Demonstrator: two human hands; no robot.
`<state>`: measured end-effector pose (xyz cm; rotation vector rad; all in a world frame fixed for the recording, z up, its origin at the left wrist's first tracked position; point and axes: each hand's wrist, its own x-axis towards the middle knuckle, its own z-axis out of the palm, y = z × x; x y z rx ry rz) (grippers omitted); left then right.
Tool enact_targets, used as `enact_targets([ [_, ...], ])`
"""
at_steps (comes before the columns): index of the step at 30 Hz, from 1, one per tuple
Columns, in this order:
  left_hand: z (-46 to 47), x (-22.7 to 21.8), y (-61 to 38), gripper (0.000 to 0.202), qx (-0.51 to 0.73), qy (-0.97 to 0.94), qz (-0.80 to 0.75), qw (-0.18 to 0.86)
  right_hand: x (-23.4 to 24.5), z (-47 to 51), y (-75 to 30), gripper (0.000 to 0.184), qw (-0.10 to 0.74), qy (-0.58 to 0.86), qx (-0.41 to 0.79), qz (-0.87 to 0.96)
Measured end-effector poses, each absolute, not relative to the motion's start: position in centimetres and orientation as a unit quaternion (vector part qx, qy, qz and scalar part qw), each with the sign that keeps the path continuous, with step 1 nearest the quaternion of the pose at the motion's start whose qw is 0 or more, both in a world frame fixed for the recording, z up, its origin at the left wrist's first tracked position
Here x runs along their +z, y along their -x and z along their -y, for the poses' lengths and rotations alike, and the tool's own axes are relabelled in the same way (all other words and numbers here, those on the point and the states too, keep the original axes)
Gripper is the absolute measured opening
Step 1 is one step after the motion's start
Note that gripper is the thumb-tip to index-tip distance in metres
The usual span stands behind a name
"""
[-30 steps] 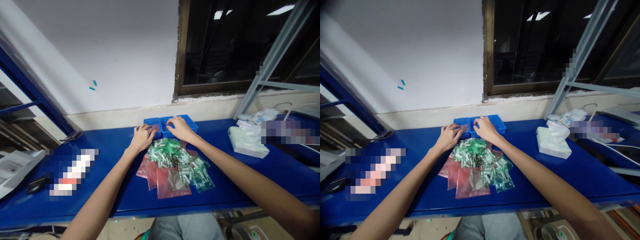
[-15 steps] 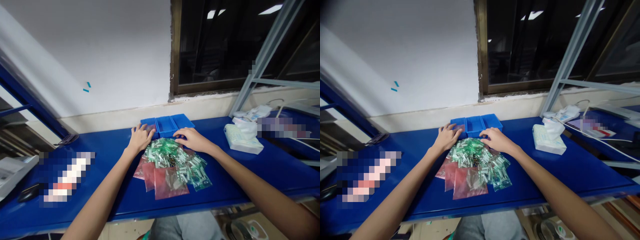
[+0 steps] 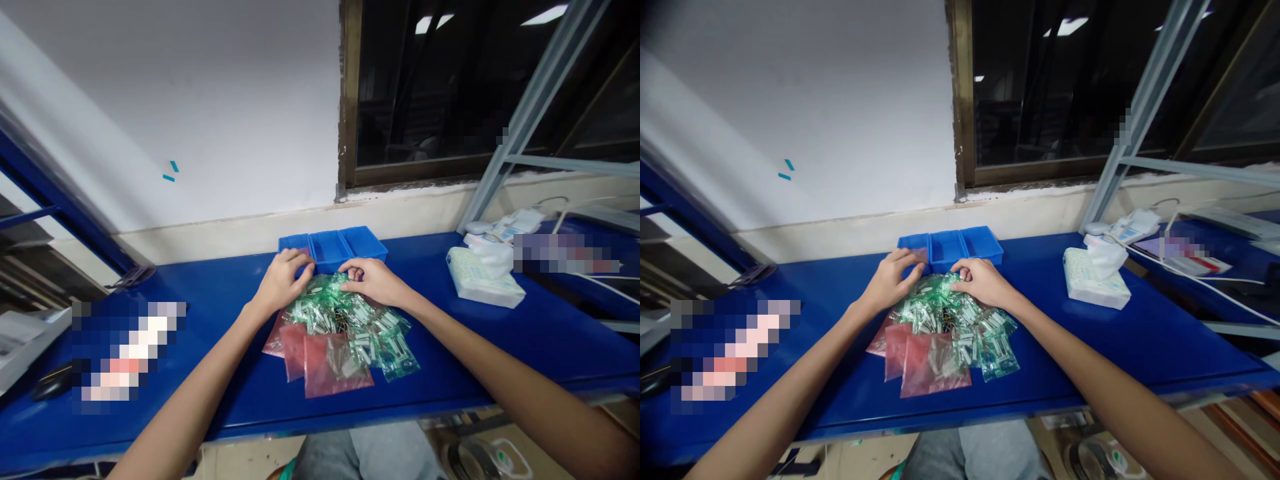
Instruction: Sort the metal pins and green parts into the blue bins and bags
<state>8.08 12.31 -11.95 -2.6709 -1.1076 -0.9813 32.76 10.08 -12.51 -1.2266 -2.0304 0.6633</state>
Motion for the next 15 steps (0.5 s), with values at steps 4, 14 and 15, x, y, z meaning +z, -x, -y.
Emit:
enact_targets([
  [4,-9.8,-11.7,-9.9,0.025,-0.261,0.911,0.315,0.057,-12.5,-10.2,-33.0,0.032,0.414,0.441,0.423,0.674],
  [14,-8.8,-12.3,-11.2,0.019,-0.318,0.891,0.298,0.129,-12.0,-9.5,-32.4,0.019,0.501,0.383,0.536,0.561],
  [15,-8.8,-12.3,-11.1,0.018,-0.334,0.884,0.301,0.131,-12.0,-9.4,-32.2,0.016,0.499,0.379,0.537,0.565],
])
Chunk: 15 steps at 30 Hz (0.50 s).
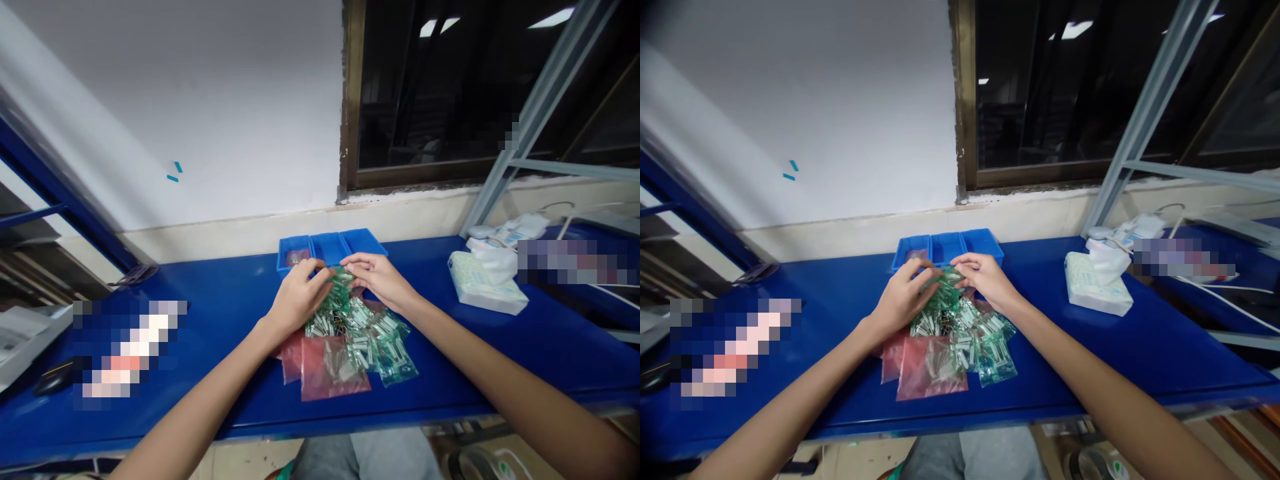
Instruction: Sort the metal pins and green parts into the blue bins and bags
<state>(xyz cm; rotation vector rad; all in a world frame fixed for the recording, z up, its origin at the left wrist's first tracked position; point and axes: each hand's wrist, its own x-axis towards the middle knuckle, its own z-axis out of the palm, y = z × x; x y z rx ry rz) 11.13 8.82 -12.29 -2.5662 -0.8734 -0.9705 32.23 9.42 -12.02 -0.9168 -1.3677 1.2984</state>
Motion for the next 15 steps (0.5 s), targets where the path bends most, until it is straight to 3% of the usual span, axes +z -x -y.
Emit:
enact_targets([
  [5,-9.17,-12.74,-11.0,0.018,-0.379,0.856,0.329,0.127,-11.92,-8.88,-31.5,0.016,0.461,0.357,0.511,0.632],
  [10,-9.26,-13.15,-11.21,0.015,-0.437,0.834,0.331,0.065,-12.48,-8.76,-31.16,0.016,0.452,0.399,0.381,0.701],
  [15,-8.6,-12.61,-11.62,0.024,-0.439,0.832,0.331,0.079,-12.29,-8.67,-31.13,0.019,0.485,0.4,0.419,0.655],
])
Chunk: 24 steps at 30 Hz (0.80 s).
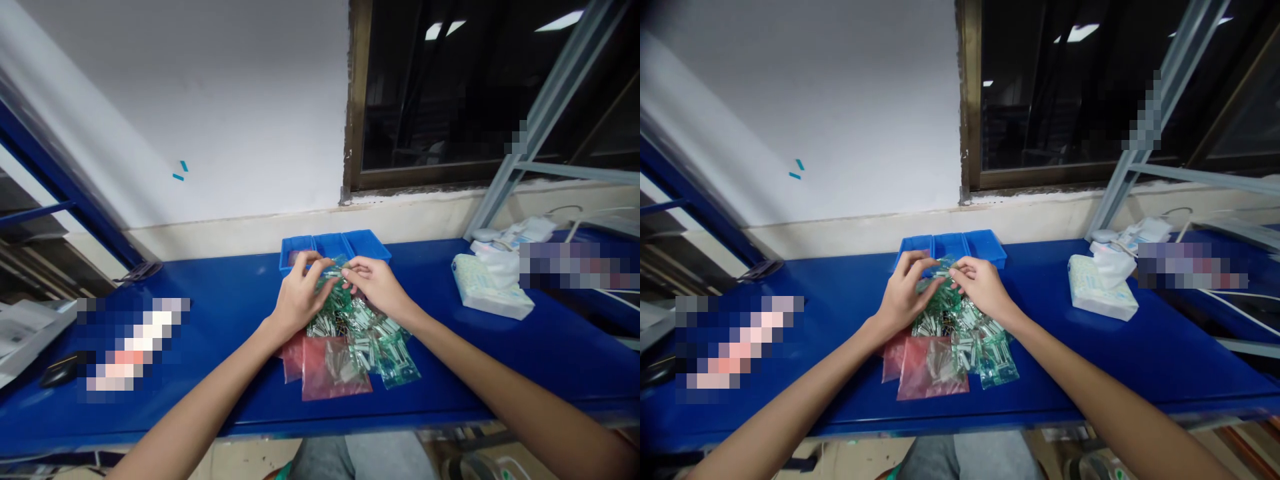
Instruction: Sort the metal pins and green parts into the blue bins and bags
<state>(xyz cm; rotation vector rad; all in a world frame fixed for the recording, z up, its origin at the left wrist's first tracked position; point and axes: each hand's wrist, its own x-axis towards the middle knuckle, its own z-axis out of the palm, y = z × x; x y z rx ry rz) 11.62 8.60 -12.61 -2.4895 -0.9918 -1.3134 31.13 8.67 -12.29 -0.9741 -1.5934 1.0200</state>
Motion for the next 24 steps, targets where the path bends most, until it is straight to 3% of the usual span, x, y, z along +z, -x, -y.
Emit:
enact_targets([
  [4,-8.4,-12.4,-11.7,0.034,-0.38,0.862,0.31,0.127,-11.7,-8.5,-31.3,0.023,0.495,0.409,0.471,0.605],
  [8,-8.5,-12.6,-11.8,0.031,-0.38,0.857,0.321,0.135,-11.4,-8.2,-31.2,0.027,0.515,0.398,0.47,0.597],
  [15,-8.6,-12.9,-11.9,0.023,-0.436,0.842,0.311,0.064,-10.8,-8.0,-31.2,0.027,0.499,0.361,0.445,0.65],
  [20,-8.7,-13.2,-12.0,0.046,-0.439,0.823,0.36,-0.032,-11.7,-9.0,-31.7,0.025,0.522,0.381,0.42,0.637],
  [24,-8.6,-12.7,-12.0,0.041,-0.426,0.833,0.352,-0.037,-11.9,-10.6,-33.3,0.026,0.575,0.41,0.351,0.615],
])
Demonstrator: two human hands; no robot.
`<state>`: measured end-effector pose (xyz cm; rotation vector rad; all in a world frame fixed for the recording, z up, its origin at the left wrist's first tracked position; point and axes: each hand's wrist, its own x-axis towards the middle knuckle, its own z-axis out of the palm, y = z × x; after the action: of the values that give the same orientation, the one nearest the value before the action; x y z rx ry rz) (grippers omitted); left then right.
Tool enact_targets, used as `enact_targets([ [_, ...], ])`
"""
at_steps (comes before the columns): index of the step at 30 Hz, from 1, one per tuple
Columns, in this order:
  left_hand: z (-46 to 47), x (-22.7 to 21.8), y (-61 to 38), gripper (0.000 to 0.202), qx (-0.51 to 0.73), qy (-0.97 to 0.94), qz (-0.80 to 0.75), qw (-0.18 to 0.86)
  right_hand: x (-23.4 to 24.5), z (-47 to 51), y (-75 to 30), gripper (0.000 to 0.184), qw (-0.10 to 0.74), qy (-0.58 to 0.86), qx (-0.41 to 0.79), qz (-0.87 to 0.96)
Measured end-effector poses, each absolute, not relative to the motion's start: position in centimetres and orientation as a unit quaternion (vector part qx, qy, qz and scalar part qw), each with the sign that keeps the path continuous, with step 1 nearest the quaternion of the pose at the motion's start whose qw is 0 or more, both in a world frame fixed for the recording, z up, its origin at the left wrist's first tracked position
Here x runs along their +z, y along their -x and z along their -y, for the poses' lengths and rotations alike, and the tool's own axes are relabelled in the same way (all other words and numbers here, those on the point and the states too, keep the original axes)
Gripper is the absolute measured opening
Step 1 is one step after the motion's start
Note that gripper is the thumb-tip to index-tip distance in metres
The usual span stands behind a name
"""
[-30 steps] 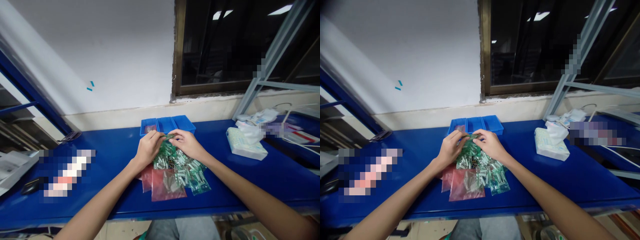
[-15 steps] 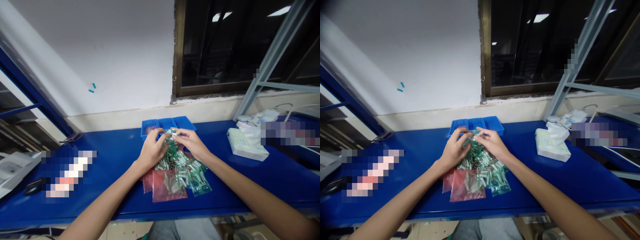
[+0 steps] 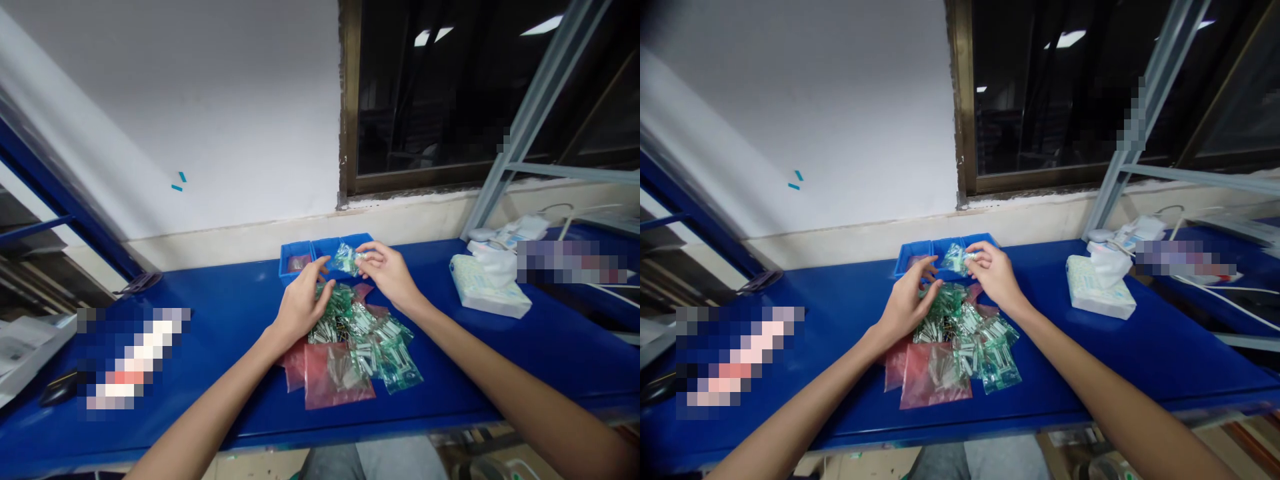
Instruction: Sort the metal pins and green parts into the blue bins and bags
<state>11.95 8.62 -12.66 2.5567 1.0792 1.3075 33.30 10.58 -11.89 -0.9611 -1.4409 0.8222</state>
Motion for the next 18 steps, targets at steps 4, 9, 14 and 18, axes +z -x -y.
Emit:
enact_targets([
  [4,-8.8,-12.2,-11.6,0.033,0.422,-0.835,-0.352,0.014,-12.3,-12.6,-35.8,0.022,0.602,0.483,0.207,0.602],
  [9,-9.0,-12.3,-11.3,0.029,0.403,-0.846,-0.35,-0.002,-13.7,-14.0,-37.3,0.022,0.419,0.564,0.013,0.711],
  [14,-9.2,-12.5,-11.1,0.026,0.372,-0.857,-0.356,-0.024,-13.5,-13.5,-37.3,0.024,0.371,0.577,-0.089,0.722],
  [18,-9.3,-12.7,-11.0,0.026,0.35,-0.865,-0.358,-0.044,-13.0,-12.8,-37.1,0.024,0.305,0.599,-0.095,0.734],
])
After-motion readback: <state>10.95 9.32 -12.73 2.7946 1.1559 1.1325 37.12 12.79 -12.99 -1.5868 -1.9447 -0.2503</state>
